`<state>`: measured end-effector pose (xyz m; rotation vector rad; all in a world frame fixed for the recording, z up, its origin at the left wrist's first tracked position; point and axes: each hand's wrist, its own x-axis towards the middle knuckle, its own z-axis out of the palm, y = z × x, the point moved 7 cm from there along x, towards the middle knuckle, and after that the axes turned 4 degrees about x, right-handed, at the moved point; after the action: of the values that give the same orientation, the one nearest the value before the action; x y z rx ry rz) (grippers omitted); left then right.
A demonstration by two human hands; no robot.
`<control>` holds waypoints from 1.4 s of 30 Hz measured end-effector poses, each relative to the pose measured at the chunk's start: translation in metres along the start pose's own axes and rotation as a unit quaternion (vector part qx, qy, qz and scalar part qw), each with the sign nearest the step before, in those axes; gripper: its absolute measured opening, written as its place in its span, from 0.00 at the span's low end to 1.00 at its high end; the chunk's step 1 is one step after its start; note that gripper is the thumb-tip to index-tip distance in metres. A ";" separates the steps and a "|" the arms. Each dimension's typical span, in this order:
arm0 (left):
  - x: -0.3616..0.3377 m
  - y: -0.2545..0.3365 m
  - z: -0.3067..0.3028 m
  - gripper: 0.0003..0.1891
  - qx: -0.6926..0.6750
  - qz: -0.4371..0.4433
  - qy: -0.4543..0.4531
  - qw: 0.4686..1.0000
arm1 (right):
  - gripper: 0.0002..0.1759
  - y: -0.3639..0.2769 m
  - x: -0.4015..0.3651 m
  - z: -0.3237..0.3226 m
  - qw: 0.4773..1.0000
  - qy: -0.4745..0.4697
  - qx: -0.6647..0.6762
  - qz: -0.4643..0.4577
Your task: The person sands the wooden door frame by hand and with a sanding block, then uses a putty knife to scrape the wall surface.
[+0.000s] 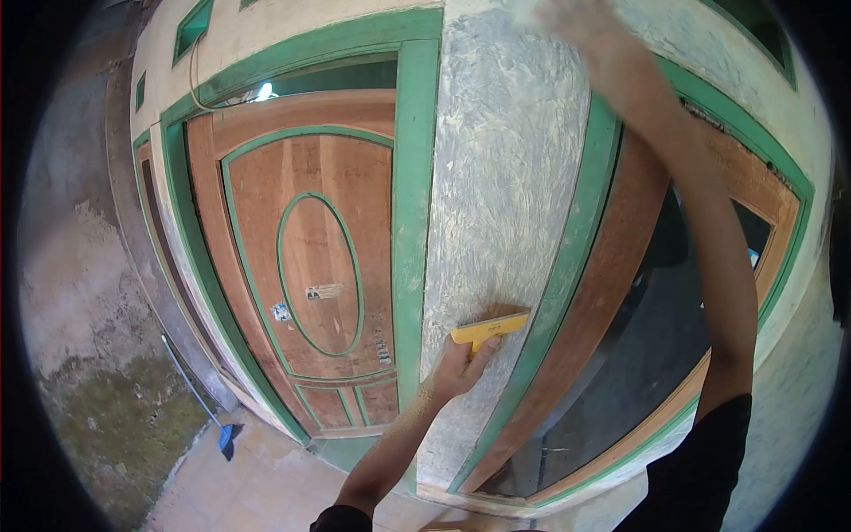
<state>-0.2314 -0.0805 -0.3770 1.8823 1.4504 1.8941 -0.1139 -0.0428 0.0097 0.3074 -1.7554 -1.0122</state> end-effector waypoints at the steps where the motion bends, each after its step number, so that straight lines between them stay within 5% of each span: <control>1: 0.001 0.003 0.001 0.14 0.006 0.006 0.005 1.000 | 0.20 -0.024 -0.005 0.015 0.997 -0.055 0.027 -0.045; 2: 0.002 0.006 0.003 0.14 0.014 0.013 0.002 1.000 | 0.22 -0.053 -0.002 0.030 0.989 -0.111 0.051 -0.083; 6: 0.002 -0.007 0.013 0.14 -0.019 -0.030 -0.019 0.999 | 0.19 -0.033 0.025 0.034 0.994 -0.073 0.030 -0.070; 8: 0.002 -0.010 0.009 0.14 -0.030 -0.029 -0.003 0.999 | 0.19 0.005 0.041 -0.010 0.998 -0.006 -0.065 0.020; 12: 0.000 -0.008 0.002 0.14 0.004 0.003 0.009 1.000 | 0.12 0.033 0.006 -0.011 0.980 -0.024 -0.110 0.165; 14: 0.002 -0.008 0.006 0.13 -0.012 0.000 -0.002 1.000 | 0.12 -0.034 -0.008 -0.009 0.995 0.035 -0.034 -0.089; 18: 0.001 -0.014 0.011 0.11 -0.058 -0.038 0.012 0.998 | 0.13 -0.046 -0.008 0.000 0.982 -0.034 -0.095 -0.161; 20: 0.002 -0.012 0.012 0.12 -0.075 -0.046 -0.002 0.996 | 0.16 0.023 -0.002 -0.023 0.986 -0.093 -0.076 0.114; 22: 0.002 -0.013 0.011 0.12 -0.092 -0.057 -0.003 0.994 | 0.18 0.062 -0.025 -0.068 0.965 -0.002 -0.224 0.137; 24: 0.001 -0.012 0.009 0.11 -0.068 -0.009 0.009 0.998 | 0.18 0.053 -0.054 -0.096 0.965 0.050 -0.162 0.197; 25: 0.002 -0.014 0.010 0.11 -0.071 -0.010 0.011 0.997 | 0.18 0.046 -0.058 -0.089 0.966 0.048 -0.161 0.195; 27: 0.004 -0.014 0.012 0.12 -0.051 0.003 0.005 0.999 | 0.19 0.008 -0.063 -0.064 0.981 -0.004 -0.194 0.014; 31: 0.010 0.003 0.021 0.12 -0.041 -0.019 -0.008 0.999 | 0.20 -0.013 -0.035 -0.035 0.983 -0.077 -0.146 -0.075; 33: 0.012 0.008 0.021 0.12 -0.066 -0.015 0.007 0.998 | 0.19 0.035 -0.022 -0.049 0.986 -0.053 -0.094 0.128; 35: 0.011 0.000 0.022 0.11 -0.066 -0.027 0.001 0.997 | 0.17 0.051 -0.025 -0.094 0.954 -0.063 -0.215 0.200; 39: 0.010 0.006 0.017 0.11 -0.061 0.016 0.015 0.998 | 0.16 0.035 -0.052 -0.093 0.961 0.029 -0.215 0.170; 41: 0.009 -0.001 0.019 0.11 -0.055 0.004 0.023 0.998 | 0.15 0.000 -0.048 -0.064 0.994 0.029 -0.088 -0.066; 42: 0.007 -0.004 0.019 0.11 -0.051 -0.005 0.027 0.998 | 0.15 -0.012 -0.039 -0.054 0.995 0.032 -0.079 -0.060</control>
<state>-0.2196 -0.0637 -0.3789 1.7883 1.3465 1.9894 -0.0530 -0.0519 -0.0192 0.3432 -1.6039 -1.2069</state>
